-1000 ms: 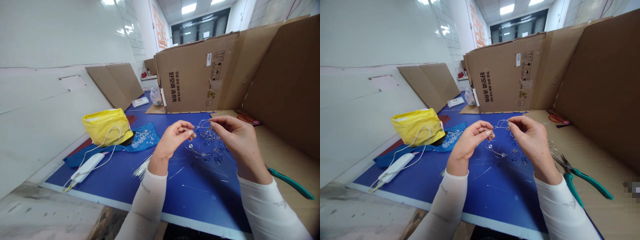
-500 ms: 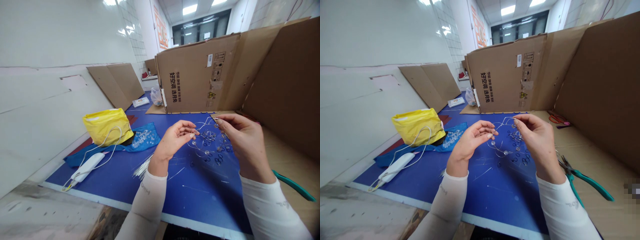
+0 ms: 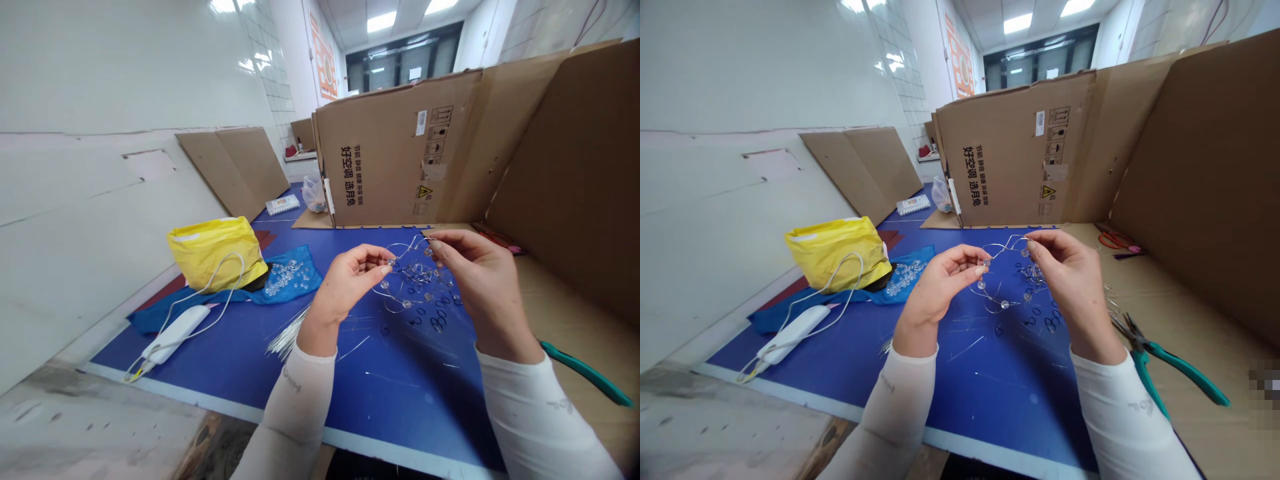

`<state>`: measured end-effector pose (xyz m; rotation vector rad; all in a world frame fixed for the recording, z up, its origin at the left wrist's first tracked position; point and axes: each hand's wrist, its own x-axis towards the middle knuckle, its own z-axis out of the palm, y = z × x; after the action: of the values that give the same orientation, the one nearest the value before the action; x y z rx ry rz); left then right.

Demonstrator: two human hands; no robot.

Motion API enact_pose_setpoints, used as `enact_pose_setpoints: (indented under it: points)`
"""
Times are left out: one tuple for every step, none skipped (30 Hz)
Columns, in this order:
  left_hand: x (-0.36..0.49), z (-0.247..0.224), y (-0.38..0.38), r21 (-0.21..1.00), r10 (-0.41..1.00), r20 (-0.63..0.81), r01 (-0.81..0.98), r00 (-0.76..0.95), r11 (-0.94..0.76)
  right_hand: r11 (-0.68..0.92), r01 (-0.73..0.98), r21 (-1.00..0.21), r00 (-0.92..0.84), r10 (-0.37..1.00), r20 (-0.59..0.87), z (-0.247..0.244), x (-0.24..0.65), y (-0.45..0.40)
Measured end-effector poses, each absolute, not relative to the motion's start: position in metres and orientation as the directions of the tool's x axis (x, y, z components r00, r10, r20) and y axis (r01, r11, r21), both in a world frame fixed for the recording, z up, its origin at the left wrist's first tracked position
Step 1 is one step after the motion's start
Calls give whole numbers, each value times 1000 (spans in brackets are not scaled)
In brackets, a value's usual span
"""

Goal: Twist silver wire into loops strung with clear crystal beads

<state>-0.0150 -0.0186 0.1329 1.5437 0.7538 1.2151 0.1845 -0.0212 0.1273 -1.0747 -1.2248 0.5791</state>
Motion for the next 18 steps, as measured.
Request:
enact_pose_setpoints:
  points:
    - [-15,133,-19,942,893,337,-101,298,-321,420,180,-890,284,844,456,127,185,-21]
    - [-15,133,-19,939,892,343,-101,294,-328,417,183,-890,275,848,453,127,185,-20]
    - [-15,133,-19,937,891,351,-103,289,-335,413,188,-891,265,852,451,126,185,-20]
    - [-15,134,-19,933,889,359,-105,283,-343,410,191,-892,255,857,448,126,185,-19]
    - [-15,134,-19,930,888,367,-107,276,-351,406,191,-894,246,862,444,125,185,-19]
    - [-14,134,-20,928,887,373,-107,272,-358,404,188,-895,238,866,440,125,185,-18]
    - [-14,134,-20,926,886,378,-106,270,-363,403,182,-897,232,869,437,125,185,-18]
    - [-14,134,-20,924,884,381,-106,269,-366,403,176,-898,228,871,435,125,185,-18]
    - [-14,134,-20,924,884,383,-106,269,-368,403,170,-899,226,873,433,125,185,-18]
    - [-14,134,-20,923,882,385,-105,270,-371,404,166,-899,224,873,434,125,185,-18]
    - [-14,134,-20,922,881,388,-105,270,-374,408,164,-898,221,872,437,125,185,-18]
    - [-14,134,-20,919,879,394,-107,269,-379,413,162,-896,216,871,441,125,185,-18]
    - [-14,134,-20,917,877,400,-108,268,-385,419,161,-893,209,870,446,124,185,-17]
    - [-14,134,-20,914,874,405,-109,267,-391,425,163,-890,200,869,452,124,186,-17]
    - [-14,134,-20,912,872,411,-108,267,-396,429,168,-888,191,869,456,123,186,-17]
    - [-14,134,-20,910,870,414,-105,267,-401,430,180,-885,180,870,459,123,187,-16]
    - [-14,135,-20,910,870,414,-98,266,-403,430,198,-881,169,870,463,122,187,-16]
    - [-14,135,-21,910,871,414,-90,263,-405,435,222,-873,157,868,472,120,188,-15]
